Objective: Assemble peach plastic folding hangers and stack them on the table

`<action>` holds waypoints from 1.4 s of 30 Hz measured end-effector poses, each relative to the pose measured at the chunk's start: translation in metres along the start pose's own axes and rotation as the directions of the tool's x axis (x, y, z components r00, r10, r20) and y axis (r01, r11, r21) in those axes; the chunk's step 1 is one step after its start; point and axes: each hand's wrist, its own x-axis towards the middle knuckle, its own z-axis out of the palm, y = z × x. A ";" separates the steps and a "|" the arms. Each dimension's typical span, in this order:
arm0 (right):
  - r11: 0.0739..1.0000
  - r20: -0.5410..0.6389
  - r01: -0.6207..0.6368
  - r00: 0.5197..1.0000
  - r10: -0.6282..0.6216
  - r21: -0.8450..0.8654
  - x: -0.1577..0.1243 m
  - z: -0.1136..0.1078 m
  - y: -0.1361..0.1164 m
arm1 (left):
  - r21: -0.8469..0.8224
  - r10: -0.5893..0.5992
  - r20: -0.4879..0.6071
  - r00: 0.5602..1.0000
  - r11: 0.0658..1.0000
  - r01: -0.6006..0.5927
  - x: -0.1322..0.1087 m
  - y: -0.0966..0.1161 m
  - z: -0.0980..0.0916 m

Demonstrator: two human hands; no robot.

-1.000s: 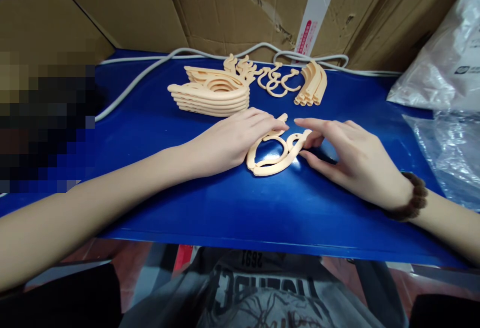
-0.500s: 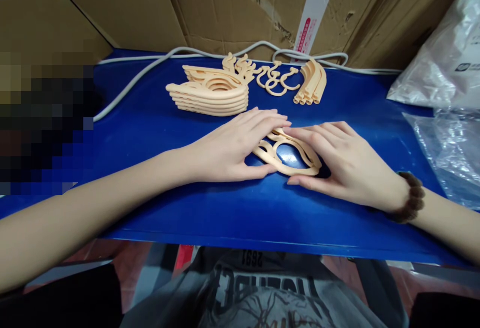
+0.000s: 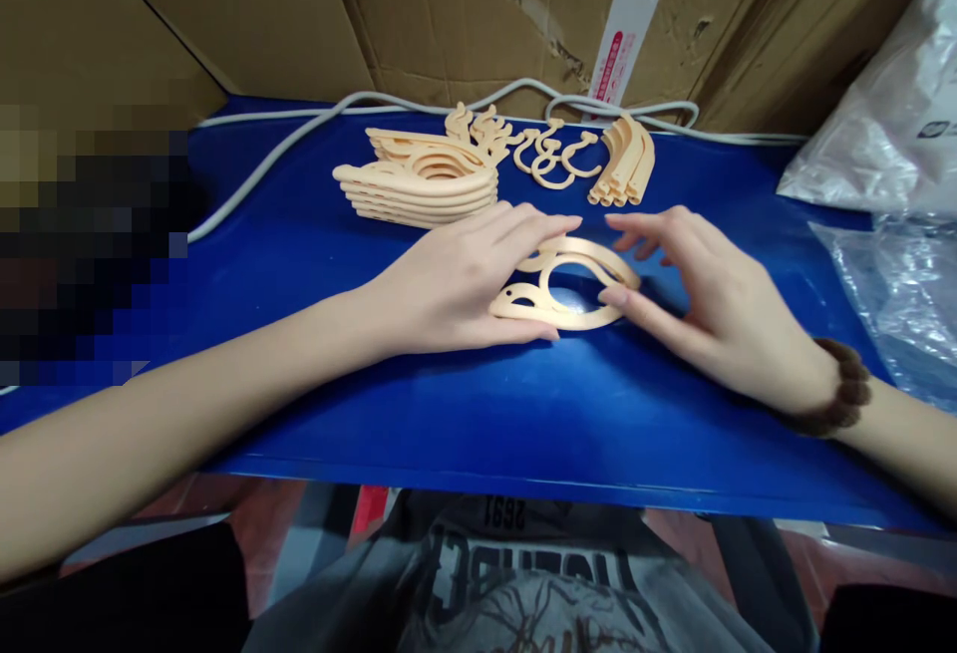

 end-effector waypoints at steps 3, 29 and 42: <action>0.960 -0.001 -0.189 0.981 0.193 0.205 0.003 -0.006 0.000 | 0.013 -0.001 -0.062 0.998 1.000 0.002 0.002 0.004 -0.006; 0.597 0.290 -0.451 0.891 0.350 0.664 0.009 -0.006 -0.001 | 0.071 0.003 0.000 1.000 0.997 -0.003 0.003 0.004 -0.014; 0.952 0.064 -0.063 0.997 0.046 0.298 0.009 -0.002 0.015 | 0.203 -0.192 -0.090 0.977 0.957 0.207 -0.004 -0.042 -0.090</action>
